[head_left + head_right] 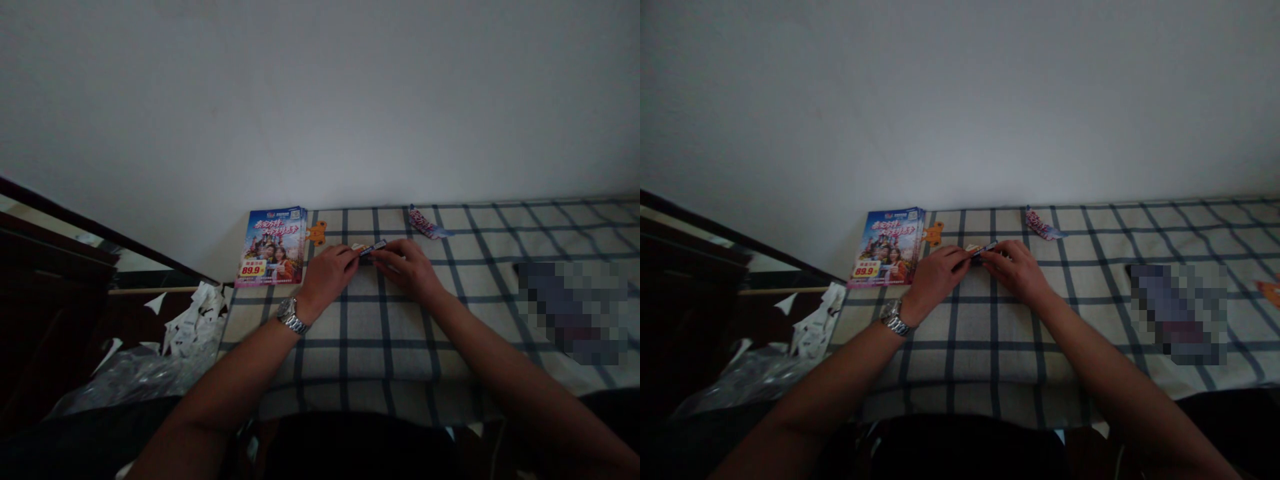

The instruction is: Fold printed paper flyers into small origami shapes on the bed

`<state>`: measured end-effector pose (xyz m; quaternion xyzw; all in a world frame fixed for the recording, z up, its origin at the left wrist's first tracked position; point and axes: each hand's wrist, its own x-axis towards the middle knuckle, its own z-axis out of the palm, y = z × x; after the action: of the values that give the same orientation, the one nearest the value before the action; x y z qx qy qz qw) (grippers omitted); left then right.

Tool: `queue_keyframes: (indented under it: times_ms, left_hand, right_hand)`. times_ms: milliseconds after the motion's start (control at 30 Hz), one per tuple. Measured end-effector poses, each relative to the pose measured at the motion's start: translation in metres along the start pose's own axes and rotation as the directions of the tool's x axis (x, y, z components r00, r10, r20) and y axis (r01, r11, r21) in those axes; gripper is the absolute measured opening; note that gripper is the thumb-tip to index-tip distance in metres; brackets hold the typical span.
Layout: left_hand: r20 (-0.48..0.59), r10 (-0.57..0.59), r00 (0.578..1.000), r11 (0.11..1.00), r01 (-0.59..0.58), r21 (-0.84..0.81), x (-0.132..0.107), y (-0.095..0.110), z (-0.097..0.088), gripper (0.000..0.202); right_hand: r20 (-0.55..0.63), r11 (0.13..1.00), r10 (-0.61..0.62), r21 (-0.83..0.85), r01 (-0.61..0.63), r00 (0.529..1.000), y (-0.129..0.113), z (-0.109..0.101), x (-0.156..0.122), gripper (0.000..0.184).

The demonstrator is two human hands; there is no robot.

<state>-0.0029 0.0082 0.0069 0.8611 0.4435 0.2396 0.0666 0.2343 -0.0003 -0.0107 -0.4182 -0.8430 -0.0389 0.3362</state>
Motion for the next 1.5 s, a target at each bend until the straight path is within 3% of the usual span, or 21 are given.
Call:
queue_keyframes:
  times_ms: [100, 200, 367, 633, 1100, 1367, 1500]
  left_hand:
    - [-0.008, -0.012, 1.0, 1.0, 0.012, -0.006, 0.0, 0.001, -0.001, 0.021]
    - [-0.024, -0.02, 1.0, 1.0, 0.019, -0.02, 0.0, 0.002, -0.001, 0.021]
    - [-0.045, -0.034, 0.998, 0.999, 0.033, -0.015, -0.001, 0.004, 0.0, 0.021]
    - [-0.053, -0.042, 0.998, 0.998, 0.039, -0.051, -0.001, 0.006, 0.002, 0.017]
    - [-0.077, -0.101, 0.992, 0.992, 0.094, -0.084, 0.0, 0.004, 0.0, 0.016]
    - [0.038, 0.111, 0.993, 0.987, -0.105, -0.122, 0.002, 0.002, -0.01, 0.018]
    - [0.101, 0.142, 0.985, 0.981, -0.127, -0.146, 0.003, 0.0, -0.009, 0.015]
  right_hand:
    - [0.146, 0.999, -0.045, 0.025, 0.042, 0.988, -0.003, 0.001, -0.001, 0.029]
    - [0.202, 0.998, -0.055, 0.029, 0.05, 0.978, -0.005, 0.003, -0.001, 0.031]
    - [0.19, 0.998, -0.051, 0.055, 0.041, 0.98, -0.004, 0.008, 0.001, 0.025]
    - [0.193, 0.997, -0.038, 0.075, 0.024, 0.98, -0.004, 0.011, 0.0, 0.031]
    - [0.218, 0.997, -0.067, 0.048, 0.058, 0.974, -0.007, 0.001, 0.003, 0.023]
    - [0.241, 0.993, -0.114, 0.049, 0.105, 0.964, -0.004, -0.002, 0.004, 0.022]
    - [0.238, 0.992, -0.123, 0.067, 0.11, 0.963, -0.004, -0.004, 0.004, 0.021]
